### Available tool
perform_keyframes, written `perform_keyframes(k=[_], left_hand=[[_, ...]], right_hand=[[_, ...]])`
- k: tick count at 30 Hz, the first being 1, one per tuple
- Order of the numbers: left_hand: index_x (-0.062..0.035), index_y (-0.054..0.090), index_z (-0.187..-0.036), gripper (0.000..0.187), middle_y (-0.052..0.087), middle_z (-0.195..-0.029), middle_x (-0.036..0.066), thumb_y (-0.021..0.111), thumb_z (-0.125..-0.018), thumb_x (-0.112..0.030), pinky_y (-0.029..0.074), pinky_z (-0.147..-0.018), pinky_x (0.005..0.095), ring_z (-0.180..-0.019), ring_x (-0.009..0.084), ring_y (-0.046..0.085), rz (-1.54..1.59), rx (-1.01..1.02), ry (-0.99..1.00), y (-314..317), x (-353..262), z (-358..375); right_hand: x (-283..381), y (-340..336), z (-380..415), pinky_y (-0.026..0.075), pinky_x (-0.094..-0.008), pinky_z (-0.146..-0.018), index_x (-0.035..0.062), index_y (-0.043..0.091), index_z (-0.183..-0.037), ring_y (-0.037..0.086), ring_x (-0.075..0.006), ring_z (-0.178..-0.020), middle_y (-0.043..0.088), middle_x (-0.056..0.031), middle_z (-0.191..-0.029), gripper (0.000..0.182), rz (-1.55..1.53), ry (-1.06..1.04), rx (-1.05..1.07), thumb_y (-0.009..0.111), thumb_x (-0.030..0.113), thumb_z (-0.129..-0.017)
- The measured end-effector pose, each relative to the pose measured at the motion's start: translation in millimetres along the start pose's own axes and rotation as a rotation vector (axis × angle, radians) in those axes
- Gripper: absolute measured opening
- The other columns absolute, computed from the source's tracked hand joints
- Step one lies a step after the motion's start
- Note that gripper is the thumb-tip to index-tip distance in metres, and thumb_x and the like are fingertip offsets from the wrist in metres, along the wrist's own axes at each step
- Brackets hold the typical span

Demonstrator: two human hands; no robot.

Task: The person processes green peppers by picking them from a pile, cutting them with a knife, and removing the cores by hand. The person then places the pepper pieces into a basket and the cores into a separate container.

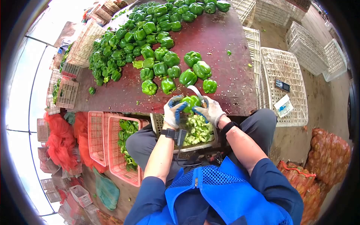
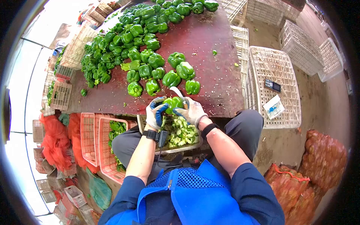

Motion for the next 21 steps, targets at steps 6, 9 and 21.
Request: perform_keyframes(k=[6, 9, 21], left_hand=[[0.0042, 0.061, -0.123, 0.041, 0.068, -0.107, 0.008, 0.075, -0.084, -0.002, 0.055, -0.078, 0.0272, -0.089, 0.0142, 0.065, -0.247, 0.088, -0.038, 25.5, 3.2, -2.1], [0.0054, 0.062, -0.121, 0.039, 0.069, -0.106, 0.009, 0.074, -0.084, 0.0, 0.055, -0.078, 0.0271, -0.088, 0.0139, 0.066, -0.22, 0.073, -0.042, 23.8, 3.4, -3.3], [0.0038, 0.068, -0.1, 0.023, 0.071, -0.1, 0.01, 0.076, -0.078, 0.002, 0.055, -0.079, 0.0294, -0.088, 0.0156, 0.067, -0.29, 0.157, -0.023, 16.2, -1.7, -23.5]], right_hand=[[-0.7, 7.2, -7.5, 0.051, -0.0398, -0.091, 0.0062, 0.062, -0.123, 0.067, -0.0316, -0.105, 0.07, -0.0162, -0.112, 0.061, -0.05, -0.073, 0.048, 0.084, 0.034, -0.074], [2.4, 6.8, -9.3, 0.052, -0.0398, -0.089, 0.0057, 0.063, -0.121, 0.068, -0.0299, -0.102, 0.071, -0.0159, -0.11, 0.061, 0.013, -0.123, 0.012, 0.085, 0.033, -0.072], [-14.7, 0.0, -23.6, 0.054, -0.0367, -0.08, 0.0027, 0.067, -0.108, 0.07, -0.0231, -0.086, 0.073, -0.0123, -0.094, 0.052, -0.069, -0.133, -0.016, 0.088, 0.029, -0.069]])
Point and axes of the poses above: each hand's wrist, its own z-axis away from the middle knuckle, its own y-axis out of the palm, x = y × z, the point moved 9 cm from there along -z, towards the middle knuckle
